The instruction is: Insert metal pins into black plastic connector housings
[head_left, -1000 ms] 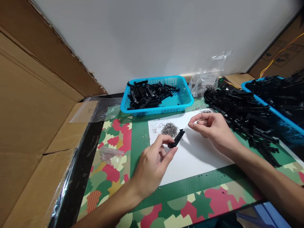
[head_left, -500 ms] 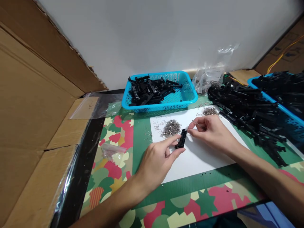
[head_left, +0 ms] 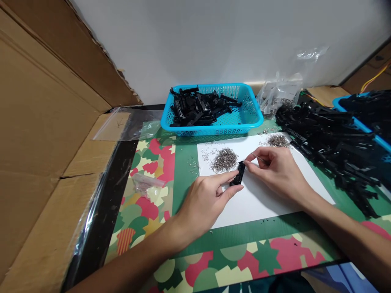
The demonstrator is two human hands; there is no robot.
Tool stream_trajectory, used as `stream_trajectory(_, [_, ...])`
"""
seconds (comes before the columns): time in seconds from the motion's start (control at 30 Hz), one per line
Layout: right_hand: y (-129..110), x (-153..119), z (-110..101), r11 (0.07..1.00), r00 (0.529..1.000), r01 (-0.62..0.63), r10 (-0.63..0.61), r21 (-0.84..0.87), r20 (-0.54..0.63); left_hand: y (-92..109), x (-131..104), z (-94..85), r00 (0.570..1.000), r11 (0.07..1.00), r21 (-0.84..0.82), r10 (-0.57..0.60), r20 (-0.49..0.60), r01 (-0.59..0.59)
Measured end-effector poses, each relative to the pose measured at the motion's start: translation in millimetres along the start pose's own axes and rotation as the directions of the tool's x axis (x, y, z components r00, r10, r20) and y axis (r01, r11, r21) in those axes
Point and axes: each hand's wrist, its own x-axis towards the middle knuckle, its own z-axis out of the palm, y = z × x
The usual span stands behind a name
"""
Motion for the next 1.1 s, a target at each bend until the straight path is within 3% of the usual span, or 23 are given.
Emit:
stream_trajectory(0.27, [-0.4,-2.5,1.5,0.998,0.998,0.05,-0.051,-0.04,-0.037,2.3,0.3,0.7,1.0,0.999,0.04,0.012,0.002,-0.012])
stream_trajectory(0.8, [-0.1,2.6,-6.3,0.996,0.995,0.084,-0.082,-0.038,0.059,3.6,-0.2,1.5,0.995,0.994,0.041,0.098,0.001,-0.098])
stream_trajectory(0.97, [-2.8,4.8,-11.6,0.998,0.99,0.043,-0.038,-0.036,0.135,2.9,-0.4,-0.9,0.997,0.995,0.052,0.078,0.017,-0.079])
stream_trajectory(1.1, [-3.8,5.1,-13.9,0.996,0.99,0.049,-0.039,-0.072,0.132,2.0,-0.7,-1.3,0.998,0.997,0.044,0.06,0.007,-0.06])
